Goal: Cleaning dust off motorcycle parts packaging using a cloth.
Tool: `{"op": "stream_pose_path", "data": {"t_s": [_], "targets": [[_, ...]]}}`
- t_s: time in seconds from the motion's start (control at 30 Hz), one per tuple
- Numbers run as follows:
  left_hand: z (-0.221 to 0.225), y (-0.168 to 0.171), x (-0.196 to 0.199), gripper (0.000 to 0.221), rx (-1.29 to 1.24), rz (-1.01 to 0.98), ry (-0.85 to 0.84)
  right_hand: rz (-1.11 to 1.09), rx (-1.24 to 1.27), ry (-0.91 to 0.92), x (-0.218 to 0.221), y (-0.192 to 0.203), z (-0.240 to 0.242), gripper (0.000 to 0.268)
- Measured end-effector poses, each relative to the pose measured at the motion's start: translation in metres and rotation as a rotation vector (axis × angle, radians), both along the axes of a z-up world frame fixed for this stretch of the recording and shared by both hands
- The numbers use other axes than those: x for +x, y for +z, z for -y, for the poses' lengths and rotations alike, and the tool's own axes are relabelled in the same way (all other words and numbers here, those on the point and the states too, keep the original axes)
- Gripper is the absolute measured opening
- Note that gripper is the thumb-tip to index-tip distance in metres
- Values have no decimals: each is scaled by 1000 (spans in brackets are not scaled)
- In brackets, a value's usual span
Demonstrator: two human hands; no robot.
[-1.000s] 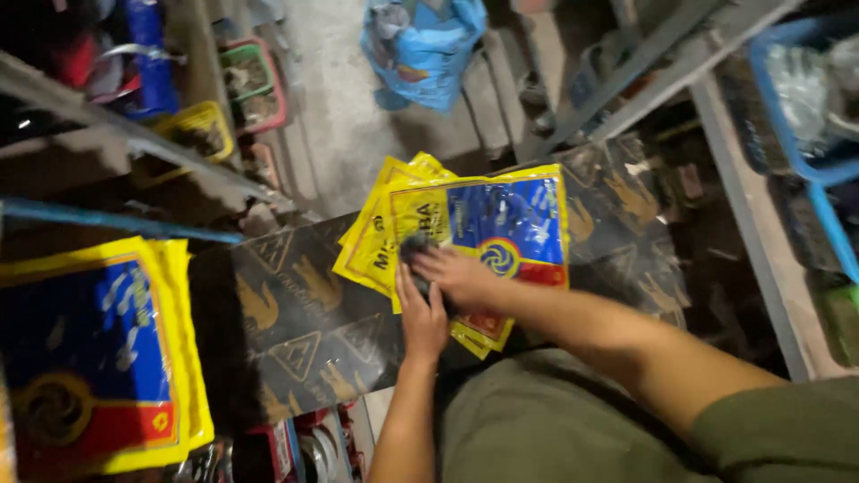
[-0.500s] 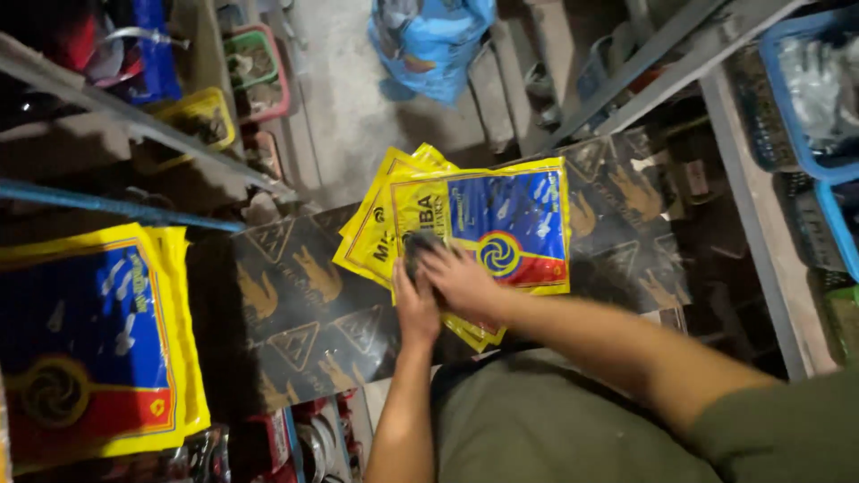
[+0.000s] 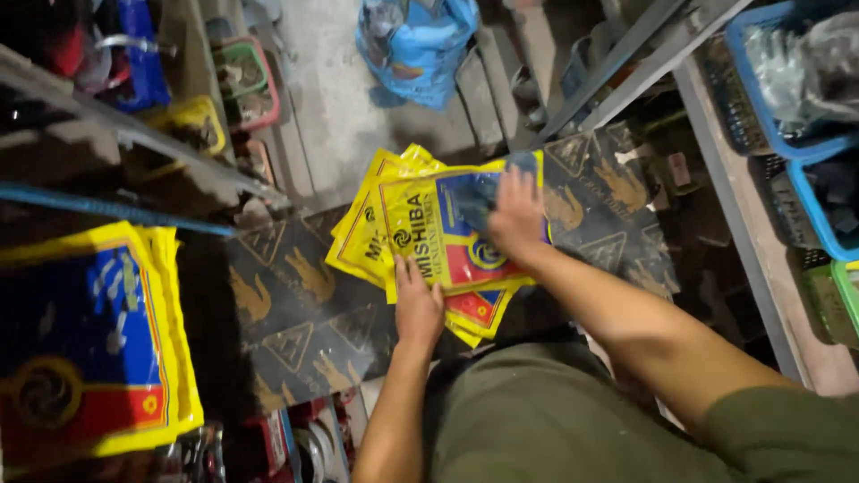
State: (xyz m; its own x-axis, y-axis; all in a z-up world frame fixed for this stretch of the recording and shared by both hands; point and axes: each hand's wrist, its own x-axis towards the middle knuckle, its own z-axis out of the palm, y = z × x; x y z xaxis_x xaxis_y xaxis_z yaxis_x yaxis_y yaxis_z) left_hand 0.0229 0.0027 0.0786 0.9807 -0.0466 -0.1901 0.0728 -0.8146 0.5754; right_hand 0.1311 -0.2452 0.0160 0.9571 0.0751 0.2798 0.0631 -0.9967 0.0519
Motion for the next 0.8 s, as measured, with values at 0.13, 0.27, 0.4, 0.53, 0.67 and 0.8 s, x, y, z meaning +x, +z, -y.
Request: {"op": "stream_pose_path", "data": {"t_s": [0.13,0.27,0.4,0.53,0.67,0.8], "targets": [[10,12,-8,74,153,-142,-83,41,133,142,2,0,-103,70],[30,34,-20,28,427,-359,-276,-16,282,653,-9,-29,-155,65],[33,11,-43,60,410,-256,-284,129,224,934,29,-58,-123,47],[32,37,-35,85,418,-233,-284,176,113,717,53,-3,-26,42],[31,44,-30,90,442,-328,-376,-130,82,229,14,28,44,57],[21,29,-27,97,378,-228,-384,-147,196,61,-35,-5,22,59]]}}
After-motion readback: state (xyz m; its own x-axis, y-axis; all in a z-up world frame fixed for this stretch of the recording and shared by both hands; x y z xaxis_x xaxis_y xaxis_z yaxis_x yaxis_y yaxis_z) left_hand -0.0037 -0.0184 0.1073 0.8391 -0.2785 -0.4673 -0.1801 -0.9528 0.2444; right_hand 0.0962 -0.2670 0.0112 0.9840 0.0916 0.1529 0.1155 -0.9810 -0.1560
